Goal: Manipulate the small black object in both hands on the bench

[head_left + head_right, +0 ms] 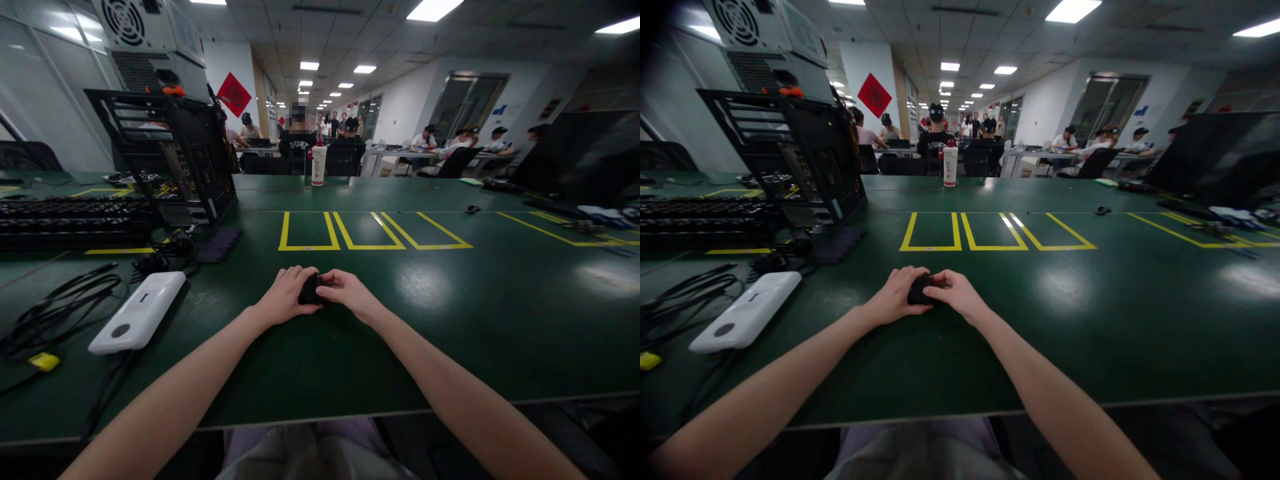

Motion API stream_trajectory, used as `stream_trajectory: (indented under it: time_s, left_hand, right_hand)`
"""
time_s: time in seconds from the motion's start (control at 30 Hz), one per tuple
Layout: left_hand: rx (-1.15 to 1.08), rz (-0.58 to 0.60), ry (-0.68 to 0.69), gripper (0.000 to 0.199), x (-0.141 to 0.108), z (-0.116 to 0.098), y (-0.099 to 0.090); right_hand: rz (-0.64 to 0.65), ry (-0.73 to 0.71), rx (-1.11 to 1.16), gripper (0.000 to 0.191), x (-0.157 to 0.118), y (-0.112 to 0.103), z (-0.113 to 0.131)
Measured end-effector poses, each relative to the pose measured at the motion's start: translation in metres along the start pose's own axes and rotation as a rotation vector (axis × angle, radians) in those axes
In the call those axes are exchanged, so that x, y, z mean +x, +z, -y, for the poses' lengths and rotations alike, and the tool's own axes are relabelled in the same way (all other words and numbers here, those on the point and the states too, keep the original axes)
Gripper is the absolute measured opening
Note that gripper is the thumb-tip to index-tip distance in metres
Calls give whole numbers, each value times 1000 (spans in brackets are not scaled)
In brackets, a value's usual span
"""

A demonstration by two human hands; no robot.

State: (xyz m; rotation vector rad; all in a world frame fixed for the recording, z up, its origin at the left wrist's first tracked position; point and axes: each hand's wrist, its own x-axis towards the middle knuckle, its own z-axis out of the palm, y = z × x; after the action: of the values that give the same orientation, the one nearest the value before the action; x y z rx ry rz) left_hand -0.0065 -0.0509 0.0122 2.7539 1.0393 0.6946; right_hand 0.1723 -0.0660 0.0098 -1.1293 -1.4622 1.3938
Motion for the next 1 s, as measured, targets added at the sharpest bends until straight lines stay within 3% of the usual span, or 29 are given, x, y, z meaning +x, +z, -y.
stream_trajectory:
  time_s: [0.17, 0.4, 0.6, 0.8, 1.0]
  left_hand:
    - [35, 4, 15, 58, -1, -2, -2]
    - [98, -62, -28, 76, -1, -2, 7]
    - [307, -146, -168, 94, -3, -8, 7]
    - [180, -138, -290, 104, -4, -7, 12]
    - [119, -107, -150, 89, -2, -7, 9]
  right_hand:
    - [44, 35, 76, 49, -4, 0, 4]
    - [37, 0, 14, 41, 0, 2, 3]
    - [-7, -16, -23, 44, 1, 3, 1]
    - [-70, -26, -66, 46, -2, 7, 2]
    - [-66, -32, -44, 46, -3, 7, 5]
